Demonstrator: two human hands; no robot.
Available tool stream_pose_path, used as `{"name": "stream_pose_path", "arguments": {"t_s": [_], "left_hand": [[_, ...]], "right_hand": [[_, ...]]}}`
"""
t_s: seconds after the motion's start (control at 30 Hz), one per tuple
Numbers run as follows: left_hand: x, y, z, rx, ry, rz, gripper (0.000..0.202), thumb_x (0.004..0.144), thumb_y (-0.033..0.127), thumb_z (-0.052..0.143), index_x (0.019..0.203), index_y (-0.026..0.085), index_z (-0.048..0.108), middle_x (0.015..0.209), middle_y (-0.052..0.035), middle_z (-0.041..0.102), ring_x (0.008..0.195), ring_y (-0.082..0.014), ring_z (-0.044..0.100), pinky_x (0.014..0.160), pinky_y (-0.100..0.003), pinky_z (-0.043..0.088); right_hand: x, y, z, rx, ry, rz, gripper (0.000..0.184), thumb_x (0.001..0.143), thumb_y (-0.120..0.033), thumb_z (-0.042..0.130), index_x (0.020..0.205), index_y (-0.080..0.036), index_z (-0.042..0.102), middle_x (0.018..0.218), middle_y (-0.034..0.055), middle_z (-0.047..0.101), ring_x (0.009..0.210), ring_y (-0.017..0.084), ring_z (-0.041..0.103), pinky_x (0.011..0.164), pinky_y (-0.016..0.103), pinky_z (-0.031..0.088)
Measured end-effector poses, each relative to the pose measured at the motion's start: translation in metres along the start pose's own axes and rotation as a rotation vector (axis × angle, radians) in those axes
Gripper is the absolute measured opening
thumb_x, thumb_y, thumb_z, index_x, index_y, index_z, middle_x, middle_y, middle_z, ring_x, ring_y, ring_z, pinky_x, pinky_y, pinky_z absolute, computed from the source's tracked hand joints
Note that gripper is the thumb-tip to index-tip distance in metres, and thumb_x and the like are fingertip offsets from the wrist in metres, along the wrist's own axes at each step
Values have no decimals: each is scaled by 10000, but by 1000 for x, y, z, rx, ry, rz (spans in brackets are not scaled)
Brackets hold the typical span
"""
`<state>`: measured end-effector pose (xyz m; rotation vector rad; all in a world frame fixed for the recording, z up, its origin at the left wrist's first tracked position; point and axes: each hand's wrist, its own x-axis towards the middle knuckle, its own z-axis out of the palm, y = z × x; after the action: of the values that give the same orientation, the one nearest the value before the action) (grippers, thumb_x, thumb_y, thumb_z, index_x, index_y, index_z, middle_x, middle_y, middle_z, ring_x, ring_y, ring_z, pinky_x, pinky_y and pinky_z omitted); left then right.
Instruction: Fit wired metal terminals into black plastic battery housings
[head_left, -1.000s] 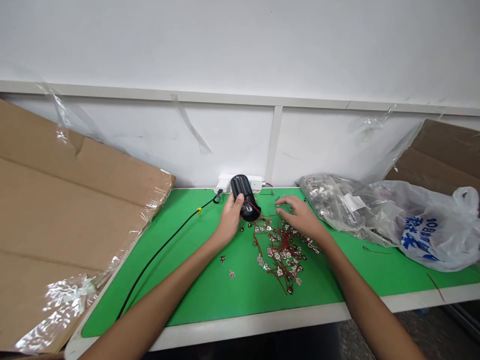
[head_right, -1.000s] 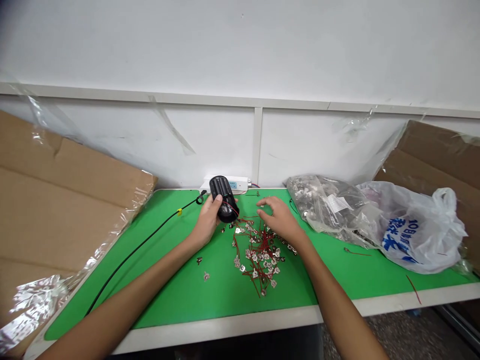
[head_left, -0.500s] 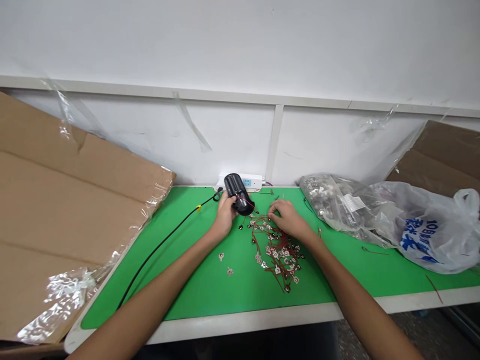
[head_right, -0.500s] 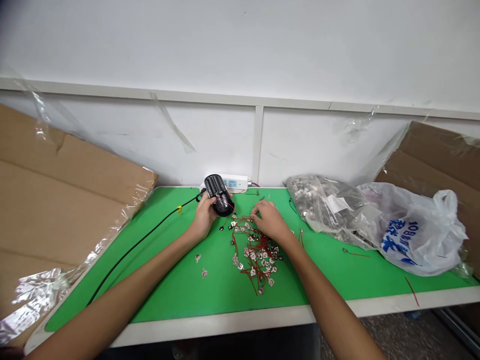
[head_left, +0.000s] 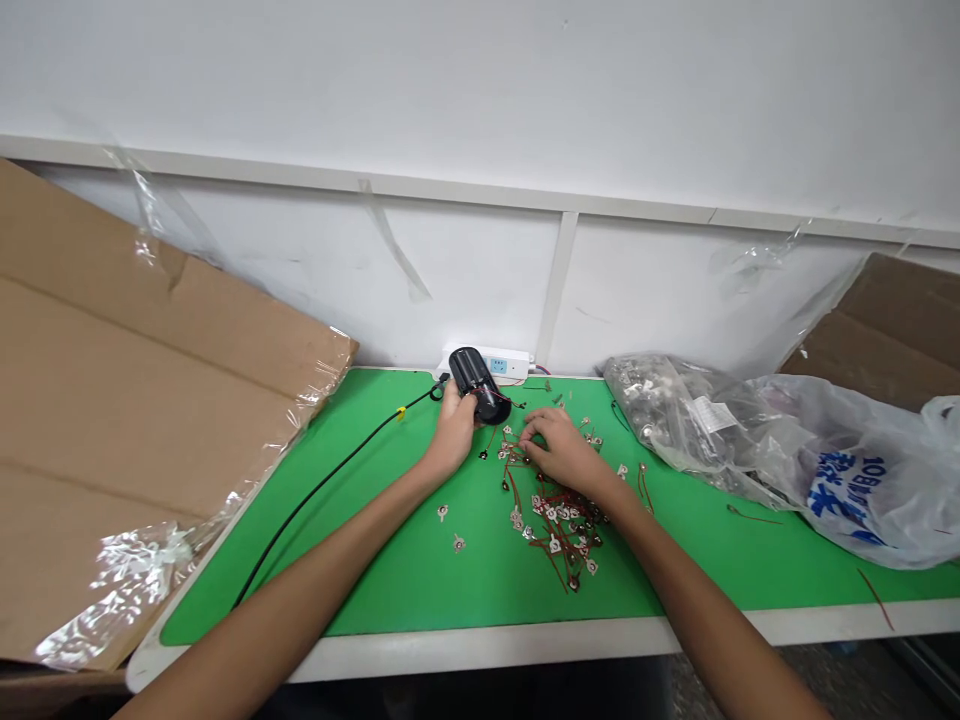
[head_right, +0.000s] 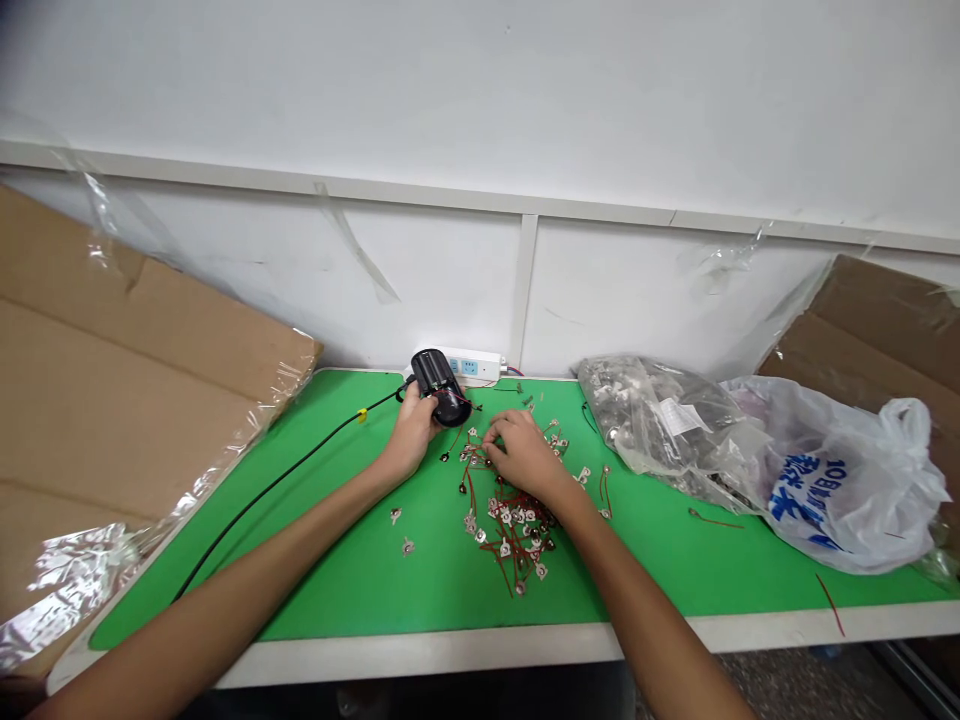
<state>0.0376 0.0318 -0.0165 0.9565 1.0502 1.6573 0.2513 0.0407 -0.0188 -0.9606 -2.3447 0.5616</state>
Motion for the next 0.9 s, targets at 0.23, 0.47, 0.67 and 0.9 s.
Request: {"name": "stream_pose_path", "arguments": {"t_s": [0.23, 0.47, 0.67, 0.9], "left_hand": [[-8, 8, 5, 29, -37, 0, 489, 816, 294, 631, 1292, 209, 554, 1113, -74, 750, 967, -236, 717, 870, -393, 610], [-10, 10, 4, 26, -41, 13, 415, 797, 304, 632, 1198, 213, 574, 1097, -66, 751, 966, -235, 708, 893, -398, 599], [-11, 13, 4, 11, -54, -5, 463, 783, 320, 614, 1230, 225, 538, 1037, -49, 758, 926, -243, 725, 885, -428, 604], [-11, 14, 5, 14, -70, -10, 486, 783, 311, 608, 1257, 216, 554, 1023, -56, 773, 938, -260, 743, 888, -437, 614]], "right_hand": [[-7, -9, -9, 42, -1, -3, 80, 1010, -226, 568, 955, -226, 626, 1172, 105, 652, 1236, 279, 558, 1150, 499, 389], [-13, -19, -23, 135, 109, 66, 117, 1039, -291, 479, 962, -248, 555, 1049, 79, 649, 1030, 273, 595, 973, 441, 466], [-11, -14, -27, 317, 193, 193, 178, 1006, -415, 536, 1063, -251, 574, 878, 19, 673, 802, 239, 623, 755, 371, 477], [-7, -15, -32, 637, 193, 331, 367, 923, -508, 645, 1153, -223, 644, 1049, 85, 820, 964, 251, 759, 837, 379, 564]]}}
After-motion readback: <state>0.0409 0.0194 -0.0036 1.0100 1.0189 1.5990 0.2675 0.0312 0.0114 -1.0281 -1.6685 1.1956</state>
